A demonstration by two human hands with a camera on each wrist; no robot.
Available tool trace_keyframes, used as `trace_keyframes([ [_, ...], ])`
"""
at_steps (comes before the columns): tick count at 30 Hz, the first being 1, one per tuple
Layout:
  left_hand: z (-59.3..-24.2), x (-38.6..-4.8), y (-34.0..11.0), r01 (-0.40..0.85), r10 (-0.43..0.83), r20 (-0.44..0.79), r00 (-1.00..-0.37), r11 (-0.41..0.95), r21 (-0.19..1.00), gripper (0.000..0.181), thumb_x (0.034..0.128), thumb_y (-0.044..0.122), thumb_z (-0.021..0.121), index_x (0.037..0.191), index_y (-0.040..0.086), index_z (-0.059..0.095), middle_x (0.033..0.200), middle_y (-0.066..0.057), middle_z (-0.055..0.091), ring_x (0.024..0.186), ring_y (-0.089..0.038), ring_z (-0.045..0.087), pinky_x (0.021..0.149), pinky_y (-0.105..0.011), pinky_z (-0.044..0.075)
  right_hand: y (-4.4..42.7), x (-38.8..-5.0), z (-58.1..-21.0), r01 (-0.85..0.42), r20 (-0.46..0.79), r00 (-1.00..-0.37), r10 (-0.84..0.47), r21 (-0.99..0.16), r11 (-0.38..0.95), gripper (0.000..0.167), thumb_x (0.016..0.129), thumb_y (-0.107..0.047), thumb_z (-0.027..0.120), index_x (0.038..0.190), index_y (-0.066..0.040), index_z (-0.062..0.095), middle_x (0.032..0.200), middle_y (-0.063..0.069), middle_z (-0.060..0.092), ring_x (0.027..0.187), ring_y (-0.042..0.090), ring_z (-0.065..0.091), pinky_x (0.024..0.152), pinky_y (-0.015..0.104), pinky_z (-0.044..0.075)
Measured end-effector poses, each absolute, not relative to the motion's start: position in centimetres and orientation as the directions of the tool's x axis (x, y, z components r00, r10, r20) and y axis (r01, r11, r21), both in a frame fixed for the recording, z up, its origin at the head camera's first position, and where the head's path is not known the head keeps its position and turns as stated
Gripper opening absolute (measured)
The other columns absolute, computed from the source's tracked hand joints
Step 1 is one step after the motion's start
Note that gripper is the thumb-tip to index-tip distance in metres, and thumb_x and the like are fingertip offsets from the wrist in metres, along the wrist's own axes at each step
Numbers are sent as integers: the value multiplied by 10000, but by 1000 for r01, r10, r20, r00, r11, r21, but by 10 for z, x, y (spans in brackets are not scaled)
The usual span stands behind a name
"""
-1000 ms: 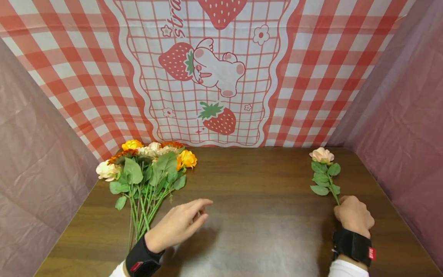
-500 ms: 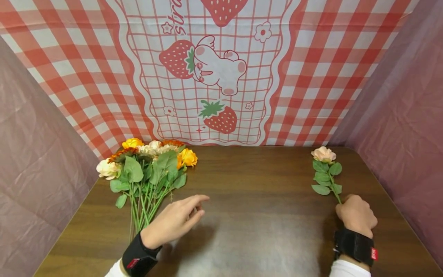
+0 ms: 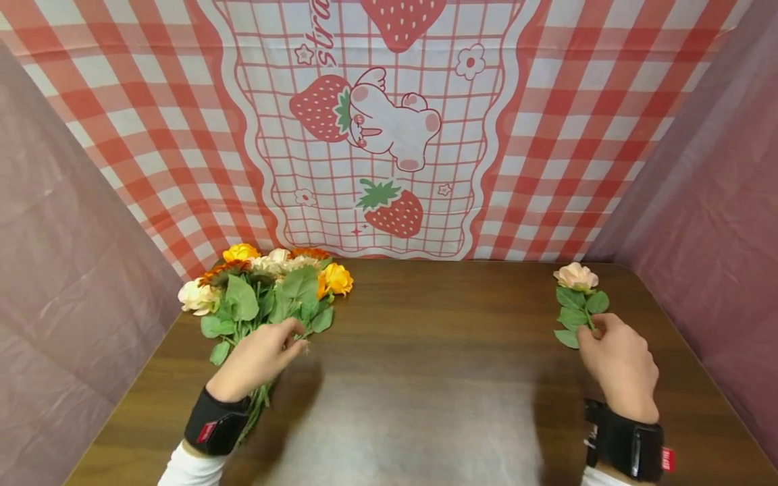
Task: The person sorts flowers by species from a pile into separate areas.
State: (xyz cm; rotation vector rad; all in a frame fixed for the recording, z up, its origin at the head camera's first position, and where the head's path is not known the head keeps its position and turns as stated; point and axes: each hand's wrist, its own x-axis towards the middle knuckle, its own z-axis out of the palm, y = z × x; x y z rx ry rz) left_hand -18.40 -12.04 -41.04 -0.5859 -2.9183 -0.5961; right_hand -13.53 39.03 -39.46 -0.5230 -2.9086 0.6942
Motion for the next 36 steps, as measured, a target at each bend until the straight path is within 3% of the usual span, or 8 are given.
trace_keyframes([
  [6,-428,-202,-141,212,203,59,-977,922,325,116,928,104,655,974,3,625,679,-110,598,533,-229,568,464,-347,414,371,-130,-383,281,66,-937,343,-441,852,522,999,-345,469,1340,47,525,1143,265,642,877,442,620,556,458,421],
  [9,-434,-208,-145,137,143,3,-990,941,310,93,929,66,606,859,6,616,614,-122,533,493,-251,528,450,-350,359,362,-127,-379,263,82,-940,330,-438,859,517,1007,-339,478,1336,56,527,1120,272,640,822,417,628,530,437,420],
  [15,-440,-218,-146,64,78,-31,-996,945,320,317,890,44,562,603,114,446,565,-83,464,492,-226,468,462,-355,300,350,-127,-377,229,131,-941,313,-433,872,481,1007,-331,499,1311,38,557,1089,253,658,776,376,636,506,401,405],
  [23,-444,-219,-153,10,43,-67,-997,905,426,368,899,68,531,597,166,345,552,23,274,474,-143,295,465,-291,222,340,-134,-379,185,148,-951,271,-430,883,467,996,-329,525,1289,30,578,1053,229,679,796,387,643,517,412,416],
  [26,-440,-219,-156,15,38,-38,-999,877,481,353,921,79,515,609,153,367,549,34,265,468,-126,256,467,-269,194,337,-135,-378,168,170,-950,263,-433,885,455,989,-324,540,1273,29,590,1040,228,683,809,402,642,527,431,421],
  [28,-437,-219,-157,19,27,-9,-1000,862,506,283,939,93,513,660,117,469,555,22,327,467,-130,296,460,-264,215,335,-136,-378,160,182,-948,260,-432,887,445,986,-319,548,1261,27,597,1033,226,685,815,411,642,533,445,424],
  [32,-436,-218,-159,15,-4,34,-999,834,551,163,958,127,533,953,30,664,629,-31,500,493,-154,411,462,-280,298,333,-137,-379,153,180,-951,250,-428,891,432,988,-315,556,1248,27,601,1023,225,686,795,402,644,522,440,425],
  [36,-435,-215,-159,48,2,77,-997,800,597,204,981,118,520,1062,-14,652,672,-68,558,479,-149,425,460,-279,322,331,-138,-379,135,182,-956,229,-419,898,420,991,-312,558,1238,24,602,1025,232,683,758,381,644,507,437,428],
])
